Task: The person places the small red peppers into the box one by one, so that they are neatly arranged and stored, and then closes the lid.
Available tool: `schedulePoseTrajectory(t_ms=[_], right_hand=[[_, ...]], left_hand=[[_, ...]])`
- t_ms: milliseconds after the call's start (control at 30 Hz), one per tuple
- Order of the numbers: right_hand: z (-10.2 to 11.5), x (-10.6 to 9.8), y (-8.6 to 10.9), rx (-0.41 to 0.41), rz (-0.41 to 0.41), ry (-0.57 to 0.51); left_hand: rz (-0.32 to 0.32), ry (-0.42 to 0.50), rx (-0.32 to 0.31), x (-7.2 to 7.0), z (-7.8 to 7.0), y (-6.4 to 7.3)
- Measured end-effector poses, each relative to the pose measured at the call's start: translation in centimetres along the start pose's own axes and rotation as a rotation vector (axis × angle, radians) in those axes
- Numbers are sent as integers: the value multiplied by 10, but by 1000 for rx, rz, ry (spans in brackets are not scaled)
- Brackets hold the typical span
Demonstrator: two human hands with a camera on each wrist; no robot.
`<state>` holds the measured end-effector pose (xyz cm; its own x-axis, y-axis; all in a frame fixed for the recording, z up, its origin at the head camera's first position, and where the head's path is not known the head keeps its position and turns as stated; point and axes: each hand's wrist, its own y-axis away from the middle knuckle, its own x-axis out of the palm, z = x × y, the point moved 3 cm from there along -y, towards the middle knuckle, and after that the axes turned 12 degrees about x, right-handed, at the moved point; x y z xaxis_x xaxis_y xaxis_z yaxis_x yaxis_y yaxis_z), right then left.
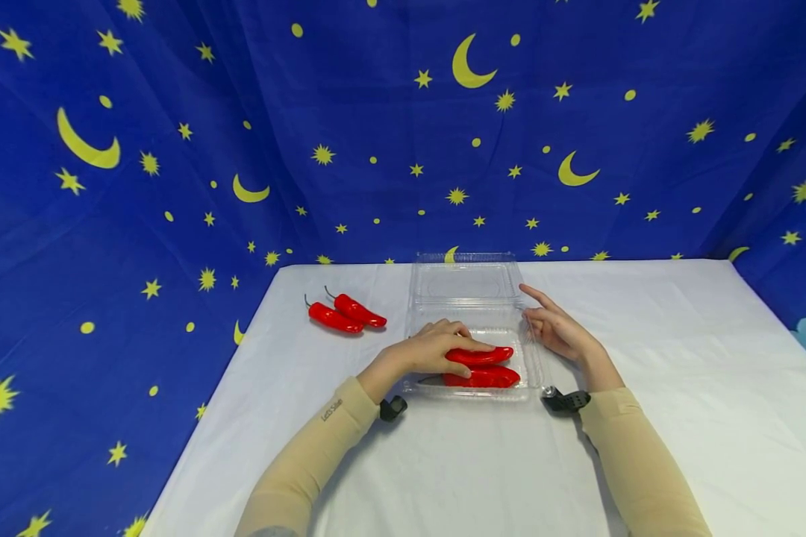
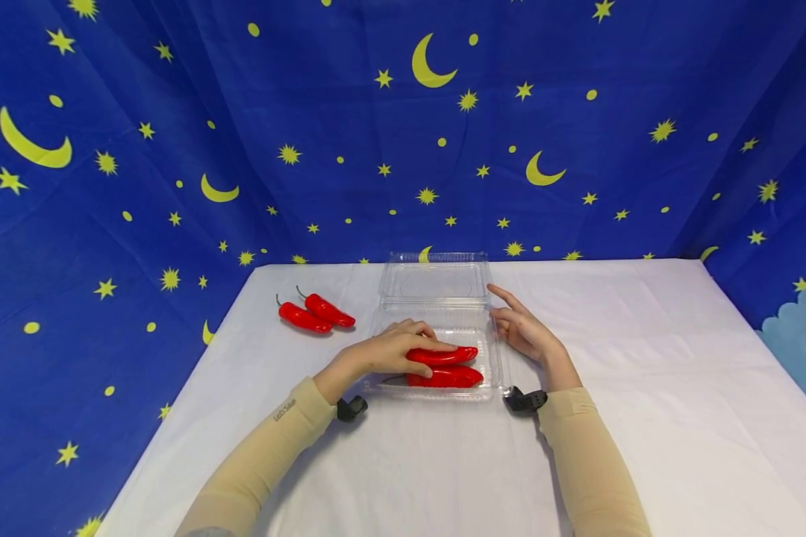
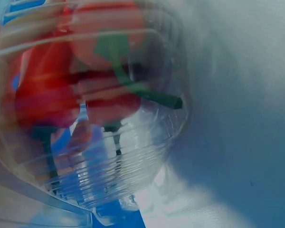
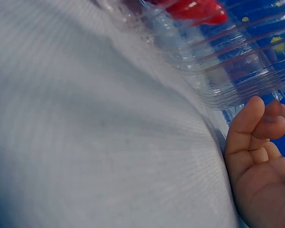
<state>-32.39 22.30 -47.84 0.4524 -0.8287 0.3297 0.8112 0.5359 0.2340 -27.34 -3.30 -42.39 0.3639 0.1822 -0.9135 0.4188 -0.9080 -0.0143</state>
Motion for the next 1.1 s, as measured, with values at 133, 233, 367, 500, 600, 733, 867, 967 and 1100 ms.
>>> schedulePoseTrajectory(t_ms=[133,233,367,500,600,733,867,967,1100], right_hand=[[1,1,1,2,-6,-2],[1,1,1,0,-7,5],[1,2,1,-5,-9,11],[1,2,1,-6,-8,11],[1,1,0,0,-13,13],[1,0,-1,3,-13,14],[1,-1,-1,-1,-5,4],[1,0,0,1,-5,-1],[0,0,0,5,-9,-1]], left_hand=[[5,-32,5,0,0,0],[3,-23,7,0,0,1],[-18,16,8,-2,0,3],[-57,72,9,-7,1,4],[-83,141,12,-12,1,6],[-114,229,30,-20,3,9],[-160,282,37,-31,4,15],[-210,317,53,-40,4,20],[-292,315,97,-54,5,30]])
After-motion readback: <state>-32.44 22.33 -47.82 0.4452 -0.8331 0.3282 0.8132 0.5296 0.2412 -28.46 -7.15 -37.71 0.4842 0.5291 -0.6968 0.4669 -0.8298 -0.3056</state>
